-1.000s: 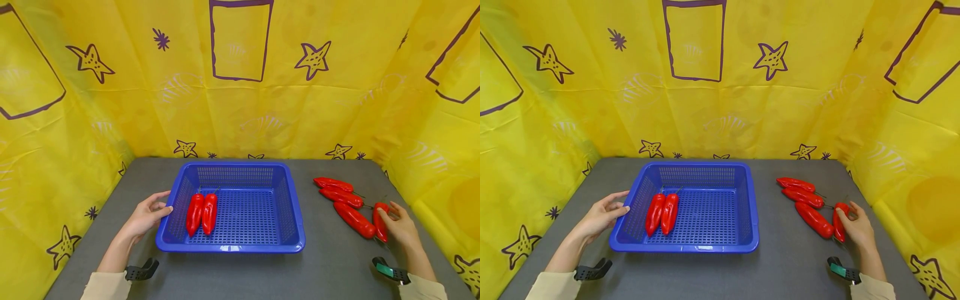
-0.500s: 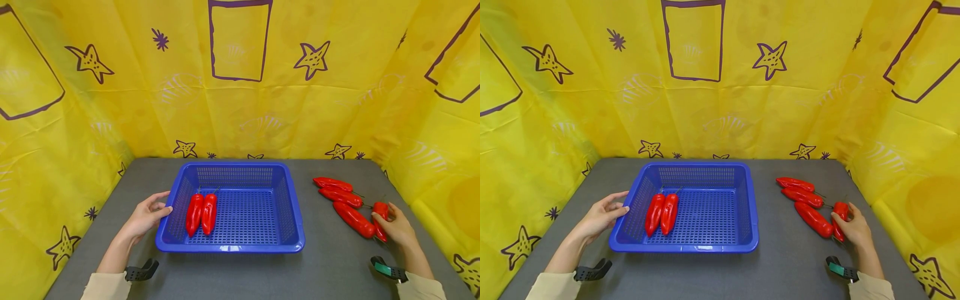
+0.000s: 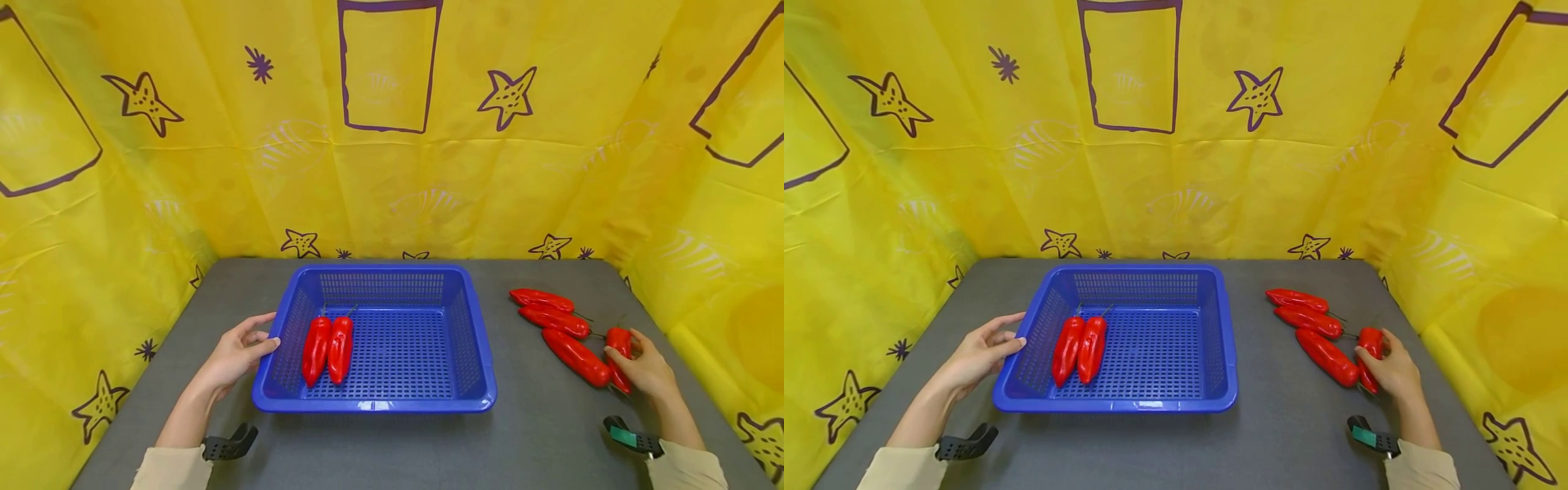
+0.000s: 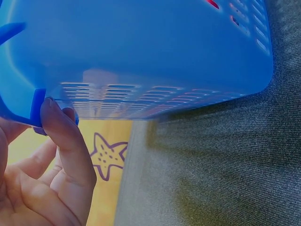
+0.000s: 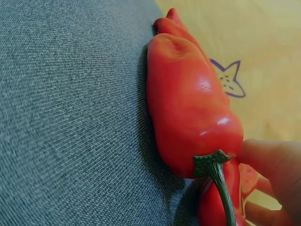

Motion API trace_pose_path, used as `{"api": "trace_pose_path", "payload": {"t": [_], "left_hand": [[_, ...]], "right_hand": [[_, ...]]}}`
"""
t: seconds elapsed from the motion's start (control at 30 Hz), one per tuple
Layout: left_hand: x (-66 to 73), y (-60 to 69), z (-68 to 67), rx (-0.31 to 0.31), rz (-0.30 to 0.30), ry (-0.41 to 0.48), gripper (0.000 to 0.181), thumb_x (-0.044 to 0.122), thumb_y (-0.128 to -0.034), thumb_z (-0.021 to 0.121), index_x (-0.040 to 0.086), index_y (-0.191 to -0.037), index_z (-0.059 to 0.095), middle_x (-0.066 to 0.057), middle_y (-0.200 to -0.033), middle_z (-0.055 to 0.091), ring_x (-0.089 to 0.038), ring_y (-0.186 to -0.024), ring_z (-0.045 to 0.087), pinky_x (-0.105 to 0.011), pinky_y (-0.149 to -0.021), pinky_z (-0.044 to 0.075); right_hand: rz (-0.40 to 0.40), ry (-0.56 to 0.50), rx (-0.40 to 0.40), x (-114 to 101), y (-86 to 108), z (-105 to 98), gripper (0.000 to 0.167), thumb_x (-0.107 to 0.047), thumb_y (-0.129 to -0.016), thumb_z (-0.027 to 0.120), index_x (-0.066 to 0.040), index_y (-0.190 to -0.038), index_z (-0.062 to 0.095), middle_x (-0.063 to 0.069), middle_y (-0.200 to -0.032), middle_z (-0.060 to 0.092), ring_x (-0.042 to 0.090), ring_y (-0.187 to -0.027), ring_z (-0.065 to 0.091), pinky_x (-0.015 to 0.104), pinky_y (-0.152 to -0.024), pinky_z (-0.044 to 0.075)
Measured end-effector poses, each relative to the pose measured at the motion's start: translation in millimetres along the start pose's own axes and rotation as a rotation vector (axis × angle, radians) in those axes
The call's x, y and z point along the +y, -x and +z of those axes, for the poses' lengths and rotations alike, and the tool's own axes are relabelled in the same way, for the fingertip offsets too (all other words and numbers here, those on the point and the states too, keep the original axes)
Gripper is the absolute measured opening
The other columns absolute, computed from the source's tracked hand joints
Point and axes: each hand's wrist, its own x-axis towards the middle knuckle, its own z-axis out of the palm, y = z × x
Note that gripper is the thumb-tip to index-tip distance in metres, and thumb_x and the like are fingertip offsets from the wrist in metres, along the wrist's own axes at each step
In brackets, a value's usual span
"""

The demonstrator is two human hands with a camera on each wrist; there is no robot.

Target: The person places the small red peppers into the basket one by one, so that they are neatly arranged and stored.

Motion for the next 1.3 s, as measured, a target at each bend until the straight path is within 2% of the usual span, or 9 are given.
{"api": "trace_pose_path", "payload": {"t": [0.37,0.67,0.77,0.87,1.0,1.3], "left_hand": [[0.6,0.1,0.0,0.0,-0.005,-0.001,0.065,0.027,-0.0869,0.063,0.012,-0.142,0.031,-0.02,-0.106,0.056,-0.024,-0.082,0.064,-0.041,-0.075,0.054],[0.9,-1.1,-0.9,-0.001,0.002,-0.01,0.065,0.026,-0.0872,0.063,0.012,-0.142,0.031,-0.02,-0.104,0.057,-0.024,-0.083,0.064,-0.041,-0.076,0.054],[1.0,-1.0,-0.9,0.0,0.002,-0.018,0.065,0.027,-0.0871,0.063,0.012,-0.142,0.031,-0.02,-0.105,0.057,-0.024,-0.083,0.064,-0.042,-0.076,0.054],[1.1,-0.6,-1.1,0.0,-0.001,-0.023,0.066,0.029,-0.0867,0.063,0.012,-0.142,0.031,-0.02,-0.106,0.057,-0.023,-0.083,0.064,-0.041,-0.076,0.054],[0.9,-0.7,-1.2,-0.003,-0.002,-0.019,0.066,0.029,-0.0863,0.064,0.012,-0.142,0.031,-0.02,-0.106,0.057,-0.023,-0.083,0.063,-0.041,-0.075,0.054],[0.3,-0.8,-1.7,-0.006,0.001,-0.014,0.067,0.028,-0.0865,0.064,0.012,-0.142,0.031,-0.02,-0.105,0.057,-0.024,-0.081,0.064,-0.041,-0.074,0.055]], "right_hand": [[-0.002,0.01,0.005,-2,0.0,-3,0.082,-0.041,-0.091,0.049,0.013,-0.139,0.012,0.043,-0.129,0.03,0.054,-0.11,0.04,0.059,-0.083,0.039],[-0.038,0.012,0.046,-5,1.2,-11,0.079,-0.038,-0.092,0.049,0.012,-0.14,0.012,0.043,-0.128,0.032,0.054,-0.109,0.041,0.058,-0.08,0.044],[-0.051,0.011,0.056,-9,2.5,-15,0.08,-0.038,-0.091,0.05,0.012,-0.14,0.012,0.042,-0.128,0.032,0.054,-0.106,0.043,0.055,-0.075,0.048],[-0.073,0.008,0.078,-15,3.9,-18,0.08,-0.037,-0.091,0.052,0.011,-0.141,0.013,0.042,-0.126,0.034,0.053,-0.1,0.045,0.043,-0.065,0.052],[-0.1,0.007,0.109,-24,4.8,-21,0.079,-0.037,-0.09,0.053,0.01,-0.141,0.014,0.04,-0.126,0.036,0.05,-0.095,0.049,0.029,-0.056,0.046],[-0.155,-0.02,0.142,-53,6.6,-21,0.078,-0.035,-0.09,0.056,0.007,-0.142,0.016,0.038,-0.127,0.038,0.047,-0.091,0.052,0.027,-0.054,0.046]]}}
